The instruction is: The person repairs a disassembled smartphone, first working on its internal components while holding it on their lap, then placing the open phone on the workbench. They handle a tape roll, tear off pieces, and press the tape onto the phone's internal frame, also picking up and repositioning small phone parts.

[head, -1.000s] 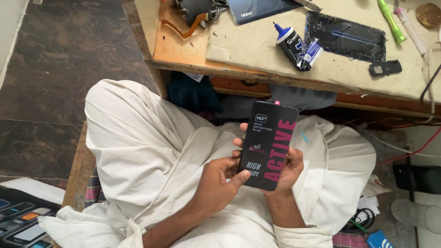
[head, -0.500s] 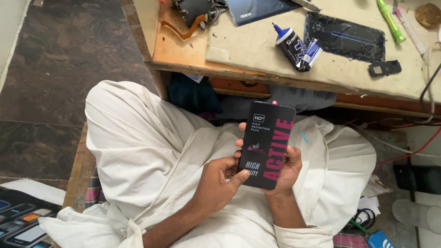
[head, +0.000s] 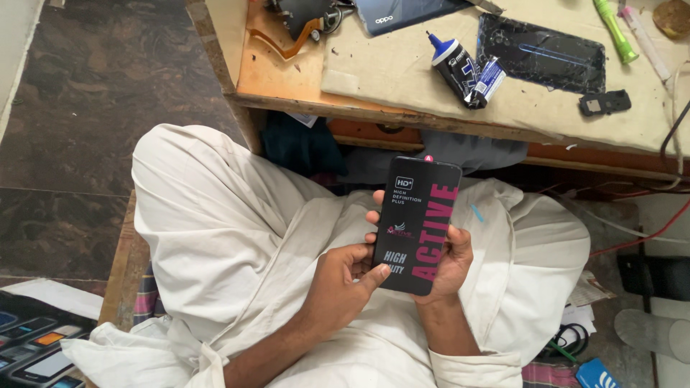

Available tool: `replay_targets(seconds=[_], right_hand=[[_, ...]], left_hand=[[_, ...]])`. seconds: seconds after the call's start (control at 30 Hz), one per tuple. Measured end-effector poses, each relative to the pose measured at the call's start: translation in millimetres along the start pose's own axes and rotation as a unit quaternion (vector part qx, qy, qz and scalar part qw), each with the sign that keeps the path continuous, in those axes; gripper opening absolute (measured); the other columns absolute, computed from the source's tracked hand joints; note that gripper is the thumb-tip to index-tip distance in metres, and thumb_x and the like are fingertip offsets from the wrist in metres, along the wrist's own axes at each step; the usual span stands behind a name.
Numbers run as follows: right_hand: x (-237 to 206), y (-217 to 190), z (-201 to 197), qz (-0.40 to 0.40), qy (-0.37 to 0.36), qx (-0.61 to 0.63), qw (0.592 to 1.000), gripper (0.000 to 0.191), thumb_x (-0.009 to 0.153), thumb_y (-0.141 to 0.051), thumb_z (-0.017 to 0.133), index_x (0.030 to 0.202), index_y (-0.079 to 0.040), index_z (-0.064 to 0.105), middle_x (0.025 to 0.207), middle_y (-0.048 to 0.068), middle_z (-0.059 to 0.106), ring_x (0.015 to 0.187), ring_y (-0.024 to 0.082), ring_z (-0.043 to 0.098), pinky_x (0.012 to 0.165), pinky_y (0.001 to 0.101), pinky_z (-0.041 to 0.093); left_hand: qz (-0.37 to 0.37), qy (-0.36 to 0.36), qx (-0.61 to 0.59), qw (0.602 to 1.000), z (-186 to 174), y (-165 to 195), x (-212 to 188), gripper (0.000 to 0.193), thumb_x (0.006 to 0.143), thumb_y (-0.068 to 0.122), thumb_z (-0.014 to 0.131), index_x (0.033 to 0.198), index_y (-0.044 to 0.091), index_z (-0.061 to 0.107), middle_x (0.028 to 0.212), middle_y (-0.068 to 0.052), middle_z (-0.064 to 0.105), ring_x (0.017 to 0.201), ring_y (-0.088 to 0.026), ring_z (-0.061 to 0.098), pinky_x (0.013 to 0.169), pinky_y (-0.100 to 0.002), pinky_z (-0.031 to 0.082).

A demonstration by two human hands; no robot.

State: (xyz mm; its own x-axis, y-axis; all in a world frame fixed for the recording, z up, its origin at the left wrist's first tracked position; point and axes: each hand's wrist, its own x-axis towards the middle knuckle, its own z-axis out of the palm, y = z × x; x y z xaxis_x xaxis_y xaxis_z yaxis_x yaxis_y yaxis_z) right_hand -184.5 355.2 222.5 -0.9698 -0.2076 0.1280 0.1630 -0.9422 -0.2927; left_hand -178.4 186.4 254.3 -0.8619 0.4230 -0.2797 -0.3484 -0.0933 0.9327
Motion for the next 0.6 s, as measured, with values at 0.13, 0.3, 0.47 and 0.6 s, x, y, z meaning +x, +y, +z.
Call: replay_targets(seconds=[0.13, 0.3, 0.47, 0.6], right_hand=[[-0.1, 1.0, 0.2, -0.009, 0.007, -0.012, 1.000, 0.079, 0.103, -0.040, 0.049, 0.165, 0.003, 0.026, 0.162, 0.039, 0.031, 0.135, 0.053, 0.052, 0.106, 0.0633, 0.050], [-0.3, 1.4, 0.2, -0.009, 0.010, -0.017, 1.000, 0.079, 0.103, -0.040, 0.048, 0.165, 0.004, 0.027, 0.162, 0.039, 0.031, 0.136, 0.053, 0.051, 0.106, 0.0629, 0.050], [0.9, -0.5, -2.4, -0.008, 0.014, -0.020, 1.000, 0.080, 0.102, -0.040, 0.048, 0.164, 0.004, 0.027, 0.162, 0.039, 0.031, 0.137, 0.052, 0.051, 0.107, 0.0627, 0.049], [0.5, -1.2, -4.2, -0.009, 0.013, -0.018, 1.000, 0.079, 0.103, -0.040, 0.048, 0.164, 0.004, 0.027, 0.163, 0.039, 0.031, 0.137, 0.052, 0.051, 0.107, 0.0629, 0.049]], left_hand=[[-0.012, 0.004, 0.004, 1.000, -0.3, 2.0, -1.1, 0.018, 0.092, 0.003, 0.067, 0.107, -0.004, 0.074, 0.094, -0.008, 0.078, 0.084, -0.010, 0.072, 0.078, -0.027, 0.058], [-0.007, 0.002, -0.008, 1.000, -0.7, 2.3, -1.3, 0.017, 0.093, 0.003, 0.067, 0.106, -0.004, 0.074, 0.094, -0.008, 0.077, 0.085, -0.010, 0.072, 0.079, -0.027, 0.059], [-0.009, 0.005, 0.003, 1.000, 0.6, -0.2, 2.2, 0.018, 0.092, 0.003, 0.067, 0.107, -0.004, 0.074, 0.094, -0.008, 0.078, 0.084, -0.010, 0.072, 0.079, -0.027, 0.059], [-0.014, 0.005, 0.002, 1.000, 0.9, -1.6, 3.2, 0.018, 0.092, 0.003, 0.067, 0.108, -0.004, 0.074, 0.094, -0.008, 0.078, 0.084, -0.010, 0.072, 0.079, -0.027, 0.059]])
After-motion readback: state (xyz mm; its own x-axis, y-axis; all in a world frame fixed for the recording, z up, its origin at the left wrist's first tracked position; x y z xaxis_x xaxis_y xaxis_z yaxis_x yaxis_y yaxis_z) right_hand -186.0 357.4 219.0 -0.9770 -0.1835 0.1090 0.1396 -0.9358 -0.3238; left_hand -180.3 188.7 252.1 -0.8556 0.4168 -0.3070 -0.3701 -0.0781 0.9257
